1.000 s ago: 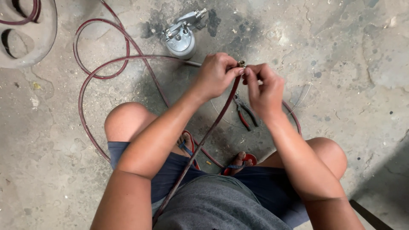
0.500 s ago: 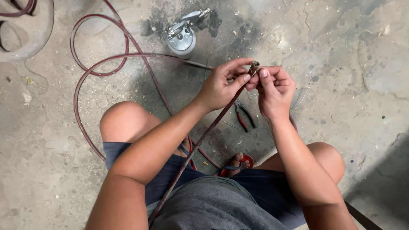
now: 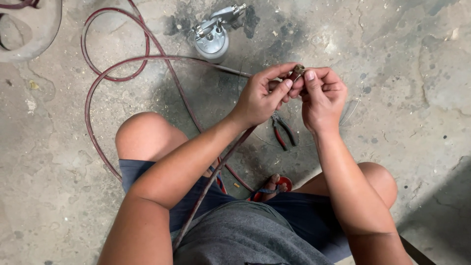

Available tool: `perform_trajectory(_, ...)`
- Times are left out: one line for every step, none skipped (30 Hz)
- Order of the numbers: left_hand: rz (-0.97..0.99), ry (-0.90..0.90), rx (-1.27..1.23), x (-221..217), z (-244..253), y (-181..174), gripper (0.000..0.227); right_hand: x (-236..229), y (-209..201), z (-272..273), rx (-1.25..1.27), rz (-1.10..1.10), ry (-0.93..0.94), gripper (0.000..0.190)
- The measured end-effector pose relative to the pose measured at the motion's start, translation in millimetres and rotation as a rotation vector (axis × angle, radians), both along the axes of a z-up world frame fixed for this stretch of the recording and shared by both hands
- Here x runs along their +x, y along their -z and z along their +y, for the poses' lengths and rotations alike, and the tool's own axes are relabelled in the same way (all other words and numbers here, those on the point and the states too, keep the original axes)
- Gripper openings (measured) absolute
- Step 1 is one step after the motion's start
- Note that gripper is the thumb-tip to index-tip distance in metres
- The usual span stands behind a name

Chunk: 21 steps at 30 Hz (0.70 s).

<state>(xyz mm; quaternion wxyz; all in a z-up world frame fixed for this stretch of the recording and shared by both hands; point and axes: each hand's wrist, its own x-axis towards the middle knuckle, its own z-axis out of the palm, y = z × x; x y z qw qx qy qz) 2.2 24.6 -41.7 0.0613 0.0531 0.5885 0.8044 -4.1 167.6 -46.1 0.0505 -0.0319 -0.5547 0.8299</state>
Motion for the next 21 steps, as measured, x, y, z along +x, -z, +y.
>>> perform_trajectory(-0.031, -0.018, 0.060, -1.0, 1.3, 4.0, 0.031, -0.7, -2.3, 0.1, -0.004, -0.007, -0.010, 0.017)
perform_trajectory(-0.061, -0.037, 0.121, -1.8, 2.7, 8.0, 0.030, -1.4, -4.7, 0.3, -0.008, -0.014, -0.021, 0.018)
perform_trajectory(-0.063, -0.037, 0.121, -2.8, 2.9, 4.6, 0.030, -0.9, -10.0, -1.1, -0.008, -0.017, -0.021, 0.018)
perform_trajectory(-0.086, -0.037, 0.167, -3.7, 3.1, 1.2, 0.031, -0.4, -15.2, -2.5, -0.007, -0.020, -0.029, 0.018)
perform_trajectory(-0.107, -0.035, 0.212, -5.8, 3.1, -2.2, 0.037, -0.9, -20.5, -4.0, -0.007, -0.023, -0.036, 0.018)
perform_trajectory(-0.108, -0.034, 0.212, -7.4, 3.3, -2.7, 0.037, -2.1, -18.3, -3.1, -0.007, -0.023, -0.035, 0.018)
perform_trajectory(-0.144, -0.049, 0.218, -7.7, 3.6, -3.1, 0.031, -2.2, -16.0, -2.1, 0.003, -0.023, -0.039, 0.018)
perform_trajectory(-0.181, -0.063, 0.224, -8.0, 3.9, -3.4, 0.027, -2.1, -13.7, -1.0, 0.012, -0.022, -0.044, 0.018)
perform_trajectory(-0.183, -0.063, 0.225, -9.1, 3.2, -5.0, 0.027, -3.0, -11.6, 0.2, 0.012, -0.023, -0.043, 0.018)
perform_trajectory(-0.212, -0.051, 0.252, -10.2, 2.6, -6.6, 0.026, -3.9, -9.5, 1.5, 0.014, -0.024, -0.051, 0.018)
perform_trajectory(-0.241, -0.039, 0.279, -10.8, 2.2, -8.2, 0.026, -4.3, -7.3, 3.0, 0.017, -0.025, -0.060, 0.018)
perform_trajectory(-0.244, -0.039, 0.279, -11.2, 1.9, -2.8, 0.026, -5.2, -6.5, 5.3, 0.017, -0.027, -0.059, 0.018)
perform_trajectory(-0.259, -0.036, 0.297, -12.1, 1.0, 2.5, 0.024, -6.6, -5.8, 7.0, 0.037, -0.031, -0.086, 0.016)
perform_trajectory(-0.274, -0.033, 0.315, -12.8, 0.0, 7.6, 0.023, -7.9, -5.2, 8.5, 0.056, -0.035, -0.112, 0.014)
perform_trajectory(-0.275, -0.034, 0.315, -13.3, -0.9, 6.2, 0.023, -8.9, -3.1, 10.4, 0.056, -0.036, -0.113, 0.014)
perform_trajectory(-0.294, -0.033, 0.303, -13.6, -1.8, 4.8, 0.024, -9.9, -1.1, 12.3, 0.069, -0.040, -0.134, 0.013)
perform_trajectory(-0.312, -0.031, 0.291, -14.4, -2.7, 3.3, 0.026, -11.2, 0.8, 14.2, 0.082, -0.044, -0.155, 0.012)
perform_trajectory(-0.313, -0.033, 0.291, -13.8, -4.4, 1.1, 0.026, -12.5, -1.6, 14.7, 0.082, -0.044, -0.156, 0.012)
perform_trajectory(-0.295, -0.023, 0.299, -13.3, -5.8, -1.0, 0.027, -13.5, -4.0, 15.4, 0.106, -0.037, -0.173, 0.011)
perform_trajectory(-0.278, -0.013, 0.307, -12.9, -7.0, -3.0, 0.028, -14.6, -6.4, 16.3, 0.131, -0.030, -0.190, 0.010)
perform_trajectory(-0.279, -0.011, 0.307, -13.2, -8.2, -1.6, 0.028, -15.3, -8.3, 18.2, 0.131, -0.031, -0.188, 0.010)
